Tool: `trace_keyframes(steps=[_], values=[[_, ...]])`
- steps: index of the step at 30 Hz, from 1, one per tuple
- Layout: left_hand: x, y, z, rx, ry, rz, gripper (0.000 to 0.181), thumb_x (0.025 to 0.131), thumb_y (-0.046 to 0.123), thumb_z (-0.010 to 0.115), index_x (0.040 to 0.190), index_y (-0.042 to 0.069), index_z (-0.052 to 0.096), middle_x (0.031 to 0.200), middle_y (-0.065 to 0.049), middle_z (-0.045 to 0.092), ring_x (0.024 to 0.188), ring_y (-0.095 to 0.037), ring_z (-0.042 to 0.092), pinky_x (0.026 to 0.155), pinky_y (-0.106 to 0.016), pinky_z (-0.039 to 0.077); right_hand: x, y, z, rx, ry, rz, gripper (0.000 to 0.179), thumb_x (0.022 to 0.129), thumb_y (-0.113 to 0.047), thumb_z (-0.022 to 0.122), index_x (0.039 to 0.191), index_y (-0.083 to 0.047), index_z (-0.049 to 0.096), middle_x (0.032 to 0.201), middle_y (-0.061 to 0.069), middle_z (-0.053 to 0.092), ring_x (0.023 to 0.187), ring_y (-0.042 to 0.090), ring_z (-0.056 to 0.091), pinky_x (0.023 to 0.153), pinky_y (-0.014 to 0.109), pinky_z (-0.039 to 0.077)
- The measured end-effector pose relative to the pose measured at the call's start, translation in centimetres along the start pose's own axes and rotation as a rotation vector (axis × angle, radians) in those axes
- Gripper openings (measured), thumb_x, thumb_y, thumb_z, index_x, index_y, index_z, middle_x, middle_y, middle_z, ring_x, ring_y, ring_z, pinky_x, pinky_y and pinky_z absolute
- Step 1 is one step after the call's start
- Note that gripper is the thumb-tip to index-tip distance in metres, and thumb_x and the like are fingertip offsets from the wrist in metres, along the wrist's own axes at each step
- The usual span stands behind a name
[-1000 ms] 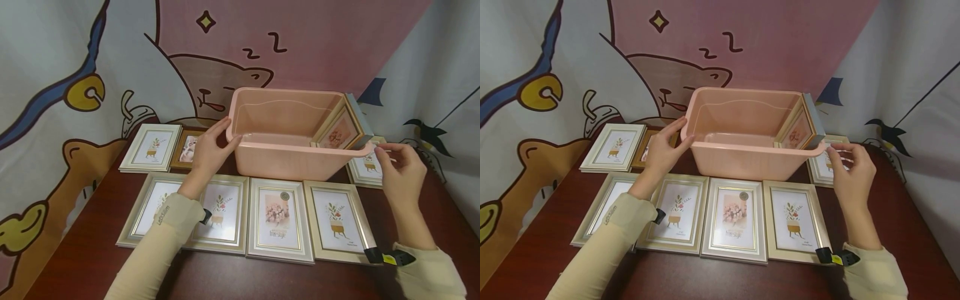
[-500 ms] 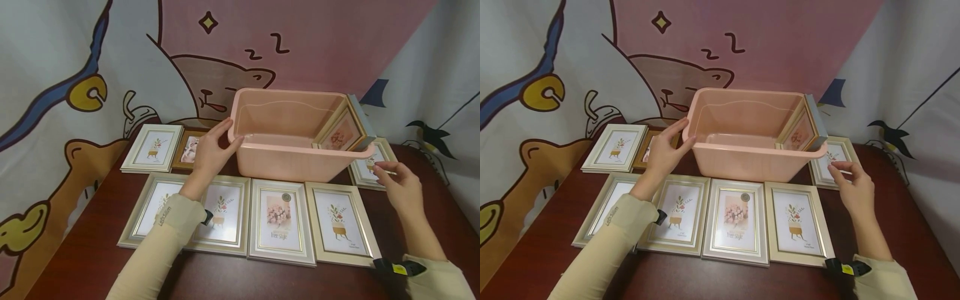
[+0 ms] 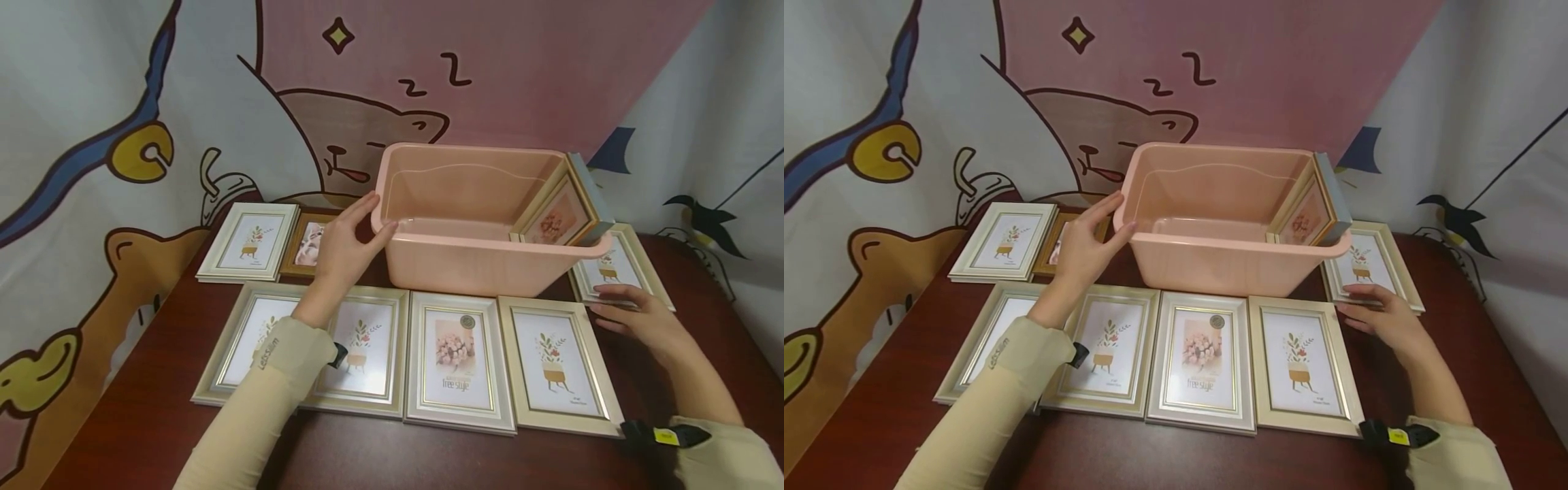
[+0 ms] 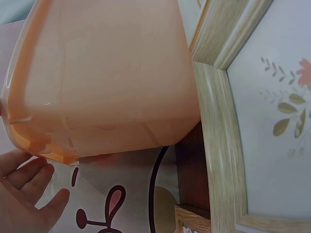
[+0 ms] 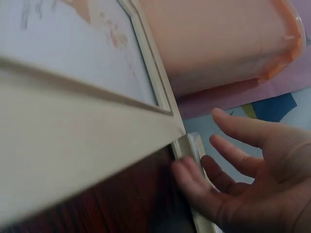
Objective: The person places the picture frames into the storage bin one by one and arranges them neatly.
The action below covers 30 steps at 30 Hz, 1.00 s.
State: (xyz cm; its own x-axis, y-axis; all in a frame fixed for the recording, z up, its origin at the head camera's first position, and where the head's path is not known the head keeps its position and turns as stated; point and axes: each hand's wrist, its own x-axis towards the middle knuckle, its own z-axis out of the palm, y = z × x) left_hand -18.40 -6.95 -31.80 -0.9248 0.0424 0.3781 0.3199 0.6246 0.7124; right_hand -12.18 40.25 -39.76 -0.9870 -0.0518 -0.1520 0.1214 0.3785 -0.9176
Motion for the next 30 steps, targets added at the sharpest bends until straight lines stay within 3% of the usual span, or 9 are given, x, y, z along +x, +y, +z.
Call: trace_keyframes(steps=[4,8,11,15,21,30], values=[[0.0,0.0,0.1,-0.005,-0.003,-0.004,0.061,0.092,0.044,0.068,0.144,0.014,0.055,0.151,0.002,0.052,0.142,-0.021,0.046,0.119,-0.044,0.035,-0.1,0.3,-0.2,0.021,-0.08,0.011,0.029,0.094,-0.002,0.065,0.116,-0.019,0.057,0.099,-0.016,0.063,0.087,-0.003,0.067,0.074,0.02,0.06],[0.0,0.0,0.0,-0.003,-0.004,-0.007,0.061,0.092,0.045,0.067,0.144,0.015,0.055,0.151,0.002,0.052,0.143,-0.021,0.046,0.12,-0.045,0.034,-0.2,0.0,0.0,-0.156,-0.14,0.042,0.043,0.096,-0.014,0.066,0.135,-0.006,0.05,0.103,-0.021,0.063,0.09,-0.003,0.066,0.076,0.019,0.058],[-0.1,0.0,-0.1,0.001,-0.003,-0.008,0.062,0.092,0.046,0.067,0.144,0.015,0.055,0.151,0.001,0.052,0.143,-0.021,0.046,0.12,-0.045,0.034,-0.1,-0.1,0.2,-0.321,-0.163,0.007,0.059,0.095,-0.019,0.067,0.143,0.005,0.042,0.109,-0.008,0.063,0.088,-0.001,0.063,0.074,0.02,0.055],[-0.1,0.1,-0.1,0.002,-0.007,-0.005,0.062,0.092,0.046,0.066,0.144,0.015,0.055,0.151,0.001,0.052,0.143,-0.021,0.046,0.12,-0.046,0.033,0.3,0.0,0.5,-0.464,-0.163,-0.062,0.061,0.091,-0.016,0.072,0.139,0.01,0.046,0.11,0.011,0.059,0.083,-0.001,0.056,0.069,0.02,0.05],[0.0,0.0,-0.1,0.004,-0.007,-0.004,0.061,0.093,0.045,0.066,0.144,0.016,0.054,0.152,0.002,0.051,0.143,-0.021,0.046,0.12,-0.046,0.034,0.7,-0.3,1.1,-0.539,-0.146,-0.067,0.059,0.086,-0.016,0.077,0.13,0.012,0.051,0.101,0.012,0.058,0.078,0.001,0.049,0.065,0.019,0.046],[0.0,0.1,-0.1,0.003,-0.009,-0.007,0.061,0.092,0.045,0.067,0.144,0.015,0.054,0.152,0.002,0.051,0.143,-0.022,0.046,0.119,-0.046,0.035,0.6,-1.2,1.6,-0.583,-0.143,-0.006,0.046,0.088,-0.018,0.074,0.116,0.012,0.054,0.098,0.019,0.064,0.075,0.007,0.058,0.06,0.024,0.052]])
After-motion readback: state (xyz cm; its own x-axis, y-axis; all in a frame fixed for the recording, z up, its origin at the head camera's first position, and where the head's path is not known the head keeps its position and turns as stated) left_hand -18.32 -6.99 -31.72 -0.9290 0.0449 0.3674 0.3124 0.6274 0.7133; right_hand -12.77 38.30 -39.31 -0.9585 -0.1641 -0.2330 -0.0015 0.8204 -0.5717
